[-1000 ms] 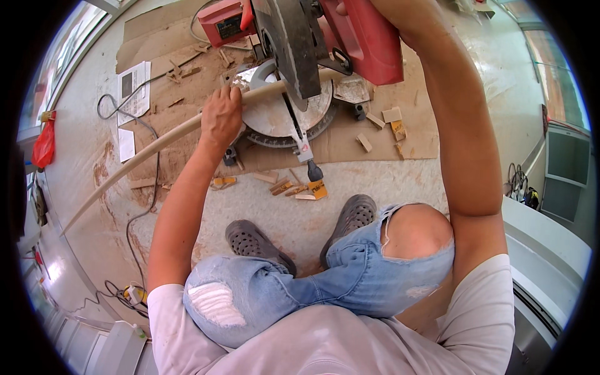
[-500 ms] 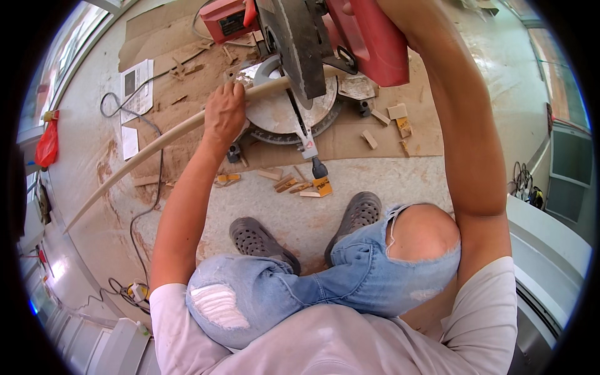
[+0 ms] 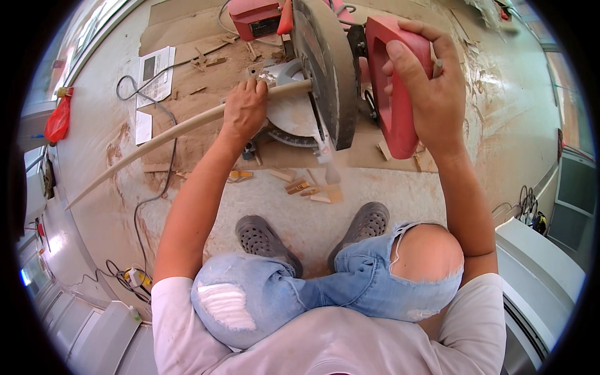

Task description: The person measures and cuts wooden trim pieces using a miter saw, then fits them into the corner of a room. They handle the trim, a utility knife, and the saw to prepare and install the baseboard sections.

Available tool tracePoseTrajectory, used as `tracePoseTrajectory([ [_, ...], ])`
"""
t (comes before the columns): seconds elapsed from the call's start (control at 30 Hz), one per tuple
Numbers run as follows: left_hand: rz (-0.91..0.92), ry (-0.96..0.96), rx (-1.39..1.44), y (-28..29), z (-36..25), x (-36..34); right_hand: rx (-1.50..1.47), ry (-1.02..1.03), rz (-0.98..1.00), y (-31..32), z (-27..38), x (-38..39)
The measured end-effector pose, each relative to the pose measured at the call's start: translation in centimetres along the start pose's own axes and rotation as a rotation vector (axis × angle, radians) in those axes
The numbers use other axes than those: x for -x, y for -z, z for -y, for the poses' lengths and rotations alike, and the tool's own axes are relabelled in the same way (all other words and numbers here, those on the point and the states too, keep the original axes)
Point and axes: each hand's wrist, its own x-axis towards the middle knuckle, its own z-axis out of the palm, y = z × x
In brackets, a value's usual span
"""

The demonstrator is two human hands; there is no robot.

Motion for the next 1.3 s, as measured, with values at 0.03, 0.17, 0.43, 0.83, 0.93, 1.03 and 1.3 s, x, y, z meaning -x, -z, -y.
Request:
tracePoseTrajectory([
  [0.03, -0.001, 0.000, -0.007, 0.1, 0.1, 0.0, -0.021, 0.028, -0.003, 0.0, -0.7, 1.0],
  [0.17, -0.005, -0.003, -0.016, 0.0, 0.2, 0.1, -0.091, 0.120, -0.001, 0.1, -5.1, 4.5],
  [0.43, -0.028, -0.010, -0.010, -0.4, 0.0, 0.0, -0.033, 0.275, 0.066, 0.8, -9.2, 7.5],
  [0.83, -0.044, -0.039, 0.046, 0.0, -0.6, -0.5, -0.032, -0.029, 0.265, 0.3, 5.8, -17.6],
  [0.93, -0.070, -0.037, 0.049, 0.4, -0.2, 0.0, -0.088, -0.068, 0.319, -0.1, 5.4, -20.6],
  [1.03, -0.096, -0.043, 0.054, 0.5, -0.2, 0.0, -0.032, 0.150, 0.205, 0.4, 3.2, -20.9],
  [1.3, -0.078, -0.008, 0.056, 0.7, 0.5, 0.9, 1.241, 0.128, 0.279, 5.3, -19.5, -6.9],
])
